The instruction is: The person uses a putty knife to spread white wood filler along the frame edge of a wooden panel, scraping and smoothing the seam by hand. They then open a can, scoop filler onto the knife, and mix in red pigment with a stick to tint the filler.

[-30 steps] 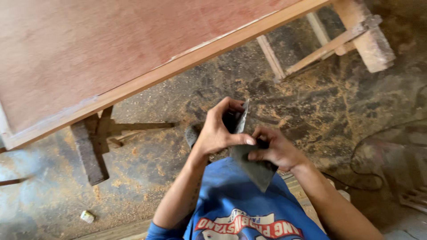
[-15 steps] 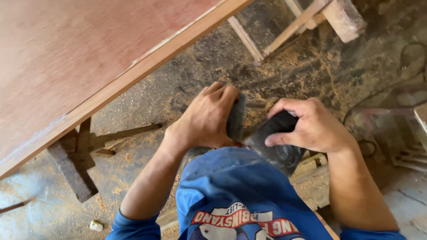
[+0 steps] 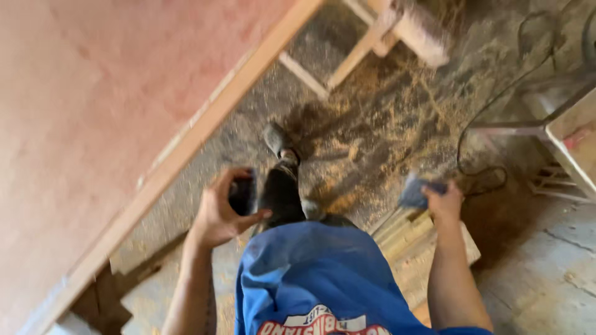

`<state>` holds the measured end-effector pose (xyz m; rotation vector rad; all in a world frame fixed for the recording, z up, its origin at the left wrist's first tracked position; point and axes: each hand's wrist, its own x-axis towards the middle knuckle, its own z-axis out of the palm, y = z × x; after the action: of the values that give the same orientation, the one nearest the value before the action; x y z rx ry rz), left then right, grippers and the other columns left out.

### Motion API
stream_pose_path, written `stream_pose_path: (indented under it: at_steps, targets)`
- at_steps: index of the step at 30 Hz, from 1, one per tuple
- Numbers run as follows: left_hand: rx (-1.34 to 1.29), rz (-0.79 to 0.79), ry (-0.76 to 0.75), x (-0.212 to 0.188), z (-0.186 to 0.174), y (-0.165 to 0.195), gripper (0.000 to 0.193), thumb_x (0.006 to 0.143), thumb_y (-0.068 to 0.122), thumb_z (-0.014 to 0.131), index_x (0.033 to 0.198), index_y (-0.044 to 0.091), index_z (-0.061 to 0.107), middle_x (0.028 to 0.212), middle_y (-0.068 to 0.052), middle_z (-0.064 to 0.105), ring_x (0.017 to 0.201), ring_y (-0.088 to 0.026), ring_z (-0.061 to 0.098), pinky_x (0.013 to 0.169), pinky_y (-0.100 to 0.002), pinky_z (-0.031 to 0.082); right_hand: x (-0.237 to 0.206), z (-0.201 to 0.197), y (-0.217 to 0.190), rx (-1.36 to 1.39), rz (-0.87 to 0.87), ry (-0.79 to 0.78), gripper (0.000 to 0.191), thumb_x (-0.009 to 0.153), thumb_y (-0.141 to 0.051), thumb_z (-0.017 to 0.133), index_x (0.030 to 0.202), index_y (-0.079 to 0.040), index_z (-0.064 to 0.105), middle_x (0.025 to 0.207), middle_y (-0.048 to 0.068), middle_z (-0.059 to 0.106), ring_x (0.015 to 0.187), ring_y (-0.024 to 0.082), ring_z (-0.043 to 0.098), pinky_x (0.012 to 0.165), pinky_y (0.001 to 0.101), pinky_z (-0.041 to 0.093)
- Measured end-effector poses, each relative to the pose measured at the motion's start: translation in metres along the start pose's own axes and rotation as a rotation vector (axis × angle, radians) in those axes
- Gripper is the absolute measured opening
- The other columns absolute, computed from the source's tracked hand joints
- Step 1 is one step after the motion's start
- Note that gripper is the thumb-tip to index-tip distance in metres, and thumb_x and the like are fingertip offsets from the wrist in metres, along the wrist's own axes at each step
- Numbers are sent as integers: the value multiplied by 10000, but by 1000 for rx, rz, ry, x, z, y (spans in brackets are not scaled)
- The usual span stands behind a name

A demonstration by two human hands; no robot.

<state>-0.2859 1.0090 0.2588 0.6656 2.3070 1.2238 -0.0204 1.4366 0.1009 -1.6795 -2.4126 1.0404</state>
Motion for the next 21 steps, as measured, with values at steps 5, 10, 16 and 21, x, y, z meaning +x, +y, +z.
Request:
stream_pose_path:
  at_steps: [5,10,16,21]
  targets:
    - [-121,-314,-108,113,3,-41,764,674,383,907,1281,49,585,1066,-139,729,991,-252,728,859,-388,585,14,57,-87,583,245,15,284,861,-82,775,1124,-10,694,1006,50,722,849,154,652,713,303,523]
    - [-205,-134,-49,211,-5,-36,717,741,360,881,1333,79,592,1137,-177,712,1039,-295,698,883,-415,567,76,109,-225,758,192,-112,256,850,-48,728,1104,-66,698,942,8,718,810,126,660,688,296,547]
    - [-221,-302,120,266,-29,-49,700,728,328,872,1338,113,602,1205,-161,655,1092,-319,675,900,-439,561,109,208,-384,688,-22,-827,305,873,-136,759,1137,5,703,1000,95,751,842,185,695,750,336,593]
    - [45,-521,463,290,-68,-90,590,731,319,891,1189,59,625,1143,-173,594,1051,-359,583,912,-484,490,145,236,-471,145,-752,-893,538,762,-101,855,1235,12,627,1093,154,688,861,183,686,717,321,587]
